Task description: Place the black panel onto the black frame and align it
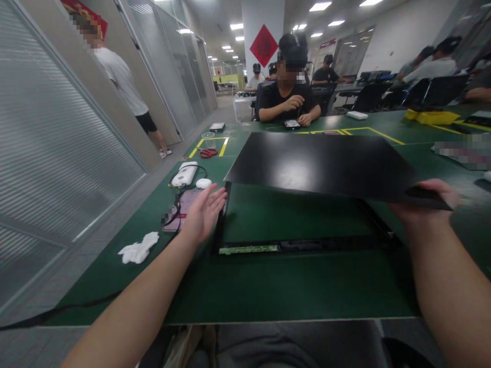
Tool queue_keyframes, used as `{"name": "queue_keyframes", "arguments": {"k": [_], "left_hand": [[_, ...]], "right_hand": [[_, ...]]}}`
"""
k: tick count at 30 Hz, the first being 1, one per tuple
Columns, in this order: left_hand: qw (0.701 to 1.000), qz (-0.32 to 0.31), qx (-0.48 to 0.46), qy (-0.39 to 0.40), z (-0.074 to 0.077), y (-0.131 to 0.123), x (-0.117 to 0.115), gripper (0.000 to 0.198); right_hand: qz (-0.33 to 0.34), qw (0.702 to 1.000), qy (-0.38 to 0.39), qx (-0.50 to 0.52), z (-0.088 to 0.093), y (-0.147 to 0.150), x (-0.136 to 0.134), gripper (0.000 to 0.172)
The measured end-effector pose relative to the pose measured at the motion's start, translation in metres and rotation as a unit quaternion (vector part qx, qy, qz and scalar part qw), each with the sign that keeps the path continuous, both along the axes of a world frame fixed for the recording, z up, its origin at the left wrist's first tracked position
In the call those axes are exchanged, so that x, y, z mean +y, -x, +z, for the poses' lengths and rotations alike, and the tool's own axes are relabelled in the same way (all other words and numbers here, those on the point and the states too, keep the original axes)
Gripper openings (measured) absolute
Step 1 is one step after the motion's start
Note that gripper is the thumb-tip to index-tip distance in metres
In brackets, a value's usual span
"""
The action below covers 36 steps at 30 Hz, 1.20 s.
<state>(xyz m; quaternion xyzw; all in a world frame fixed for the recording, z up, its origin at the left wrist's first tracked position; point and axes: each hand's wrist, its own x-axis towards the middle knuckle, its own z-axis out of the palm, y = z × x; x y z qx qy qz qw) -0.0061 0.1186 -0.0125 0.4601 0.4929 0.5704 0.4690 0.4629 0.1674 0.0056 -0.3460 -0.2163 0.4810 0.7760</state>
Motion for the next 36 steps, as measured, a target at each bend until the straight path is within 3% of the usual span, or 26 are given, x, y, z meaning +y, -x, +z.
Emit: {"name": "queue_keyframes", "arguments": {"k": [4, 7, 14, 20, 31, 36], "left_hand": [[0.993, -0.055, -0.092, 0.047, 0.013, 0.002, -0.005, 0.06], [0.99, -0.032, -0.124, 0.066, 0.018, 0.001, -0.006, 0.049], [0.979, -0.002, -0.199, 0.041, 0.024, 0.001, -0.003, 0.04], [0.983, -0.013, -0.183, -0.007, 0.026, 0.002, -0.006, 0.051], [0.986, 0.011, -0.163, 0.01, 0.02, -0.004, -0.009, 0.063], [0.986, 0.038, -0.162, 0.024, 0.017, -0.002, -0.006, 0.054]], "right_hand": [[0.062, 0.997, 0.008, -0.042, 0.001, 0.009, -0.003, 0.04], [0.11, 0.988, 0.04, -0.102, 0.004, 0.017, -0.007, 0.044], [0.185, 0.946, 0.157, -0.216, 0.006, 0.02, -0.009, 0.041], [0.215, 0.919, 0.244, -0.222, -0.008, 0.013, 0.002, 0.024], [0.068, 0.912, 0.284, -0.287, -0.002, 0.021, 0.003, 0.02], [0.037, 0.891, 0.28, -0.356, -0.006, 0.021, 0.003, 0.034]]}}
